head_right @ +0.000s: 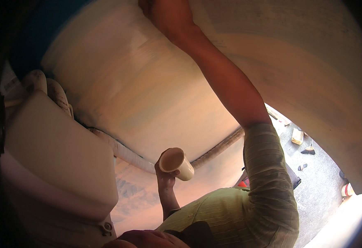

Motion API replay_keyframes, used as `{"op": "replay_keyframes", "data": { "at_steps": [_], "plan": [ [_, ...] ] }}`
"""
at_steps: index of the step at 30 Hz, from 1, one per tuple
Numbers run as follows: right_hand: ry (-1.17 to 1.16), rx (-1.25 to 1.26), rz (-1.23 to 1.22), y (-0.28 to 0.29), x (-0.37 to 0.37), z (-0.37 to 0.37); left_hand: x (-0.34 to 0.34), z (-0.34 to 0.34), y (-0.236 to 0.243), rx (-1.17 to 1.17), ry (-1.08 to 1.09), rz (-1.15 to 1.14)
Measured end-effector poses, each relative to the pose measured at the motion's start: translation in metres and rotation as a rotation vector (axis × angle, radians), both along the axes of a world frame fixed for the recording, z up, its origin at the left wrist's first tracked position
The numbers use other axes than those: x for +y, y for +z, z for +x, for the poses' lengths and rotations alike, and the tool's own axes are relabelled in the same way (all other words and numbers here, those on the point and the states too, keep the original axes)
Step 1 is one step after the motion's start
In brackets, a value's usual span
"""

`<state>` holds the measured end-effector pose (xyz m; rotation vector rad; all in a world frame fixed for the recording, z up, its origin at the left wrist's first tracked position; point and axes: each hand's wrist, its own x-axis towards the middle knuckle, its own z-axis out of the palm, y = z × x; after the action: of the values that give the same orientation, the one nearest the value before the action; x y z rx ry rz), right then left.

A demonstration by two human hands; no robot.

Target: The person paints a white ceiling surface using a paintbrush and a small container of paint. They repeatedly dip the brush into the container and apply paint to the ceiling in broad strokes.

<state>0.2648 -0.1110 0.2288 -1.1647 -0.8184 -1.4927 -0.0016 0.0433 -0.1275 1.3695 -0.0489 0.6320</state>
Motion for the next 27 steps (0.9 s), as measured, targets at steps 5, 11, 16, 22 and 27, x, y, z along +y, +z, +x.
{"op": "replay_keyframes", "data": {
  "at_steps": [5,11,16,22,27],
  "plan": [
    [0.335,0.172,-0.086,0.004,-0.003,0.001,-0.006,-0.001,0.005,-0.005,-0.016,0.002],
    [-0.165,0.115,-0.056,-0.010,-0.002,0.029,-0.005,0.001,0.005,0.045,-0.030,0.004],
    [0.276,0.147,-0.075,-0.013,0.006,0.007,-0.001,-0.001,0.001,0.064,-0.038,0.011],
    [0.788,0.181,-0.100,0.000,0.052,-0.029,0.001,0.002,-0.002,0.047,-0.042,0.029],
    [0.538,0.132,0.003,0.010,0.057,0.014,-0.003,0.001,0.001,0.015,-0.042,0.012]
  ]
}}
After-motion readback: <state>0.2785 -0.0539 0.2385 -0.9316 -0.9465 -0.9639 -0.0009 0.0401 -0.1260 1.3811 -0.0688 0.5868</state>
